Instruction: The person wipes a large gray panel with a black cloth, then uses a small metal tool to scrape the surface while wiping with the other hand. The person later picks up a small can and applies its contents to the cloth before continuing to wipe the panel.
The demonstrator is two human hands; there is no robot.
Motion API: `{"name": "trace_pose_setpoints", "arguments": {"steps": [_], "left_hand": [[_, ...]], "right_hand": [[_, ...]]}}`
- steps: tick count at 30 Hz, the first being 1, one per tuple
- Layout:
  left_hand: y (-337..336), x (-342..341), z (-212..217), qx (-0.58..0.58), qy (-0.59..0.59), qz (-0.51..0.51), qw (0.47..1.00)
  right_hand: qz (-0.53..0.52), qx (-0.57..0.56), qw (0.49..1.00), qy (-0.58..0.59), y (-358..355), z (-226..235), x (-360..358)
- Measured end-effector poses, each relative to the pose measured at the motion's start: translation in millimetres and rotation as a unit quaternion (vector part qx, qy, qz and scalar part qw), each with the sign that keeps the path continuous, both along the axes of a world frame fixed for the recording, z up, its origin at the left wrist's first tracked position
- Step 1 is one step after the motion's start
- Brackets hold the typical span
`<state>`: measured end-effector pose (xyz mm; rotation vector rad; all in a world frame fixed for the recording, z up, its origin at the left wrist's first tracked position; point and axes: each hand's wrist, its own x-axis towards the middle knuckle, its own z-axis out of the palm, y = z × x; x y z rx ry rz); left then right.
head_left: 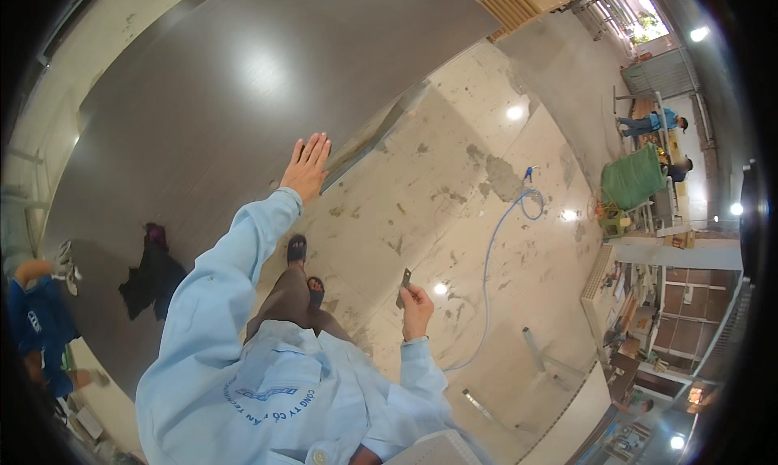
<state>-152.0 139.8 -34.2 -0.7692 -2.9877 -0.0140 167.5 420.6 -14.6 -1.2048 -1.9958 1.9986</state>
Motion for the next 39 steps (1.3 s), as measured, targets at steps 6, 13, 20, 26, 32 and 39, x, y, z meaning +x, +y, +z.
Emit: {"name": "trace_pose_setpoints", "arguments": {"steps": [6, 13, 20, 26, 32, 39], "left_hand": [[85.3, -89.7, -10.6, 0.028, 0.013, -0.041, 0.999], [159.3, -162.8, -15.4, -0.027, 0.044, -0.128, 0.990], [204.4, -187.9, -27.1, 0.077, -0.054, -0.041, 0.995], [222.7, -222.5, -23.0, 0.033, 0.019, -0.121, 0.992], [255.5, -270.7, -10.4, 0.055, -0.033, -0.169, 0.984], [351.7, -364.9, 1.0, 0.008, -0.034, -0.073, 0.997]], "right_hand": [[0.018, 0.006, 0.998, 0.055, 7.8, 47.7, -145.9], [0.149, 0.020, 0.984, 0.095, -7.9, 104.1, -345.0], [0.438, 0.109, 0.887, 0.096, -111.7, 95.7, -508.9], [0.369, 0.252, 0.860, 0.247, -43.4, 106.3, -509.6], [0.242, 0.044, 0.969, 0.006, 162.8, 56.8, -445.3], [0.037, 0.011, 0.977, -0.209, 376.1, -117.2, -314.5]]}}
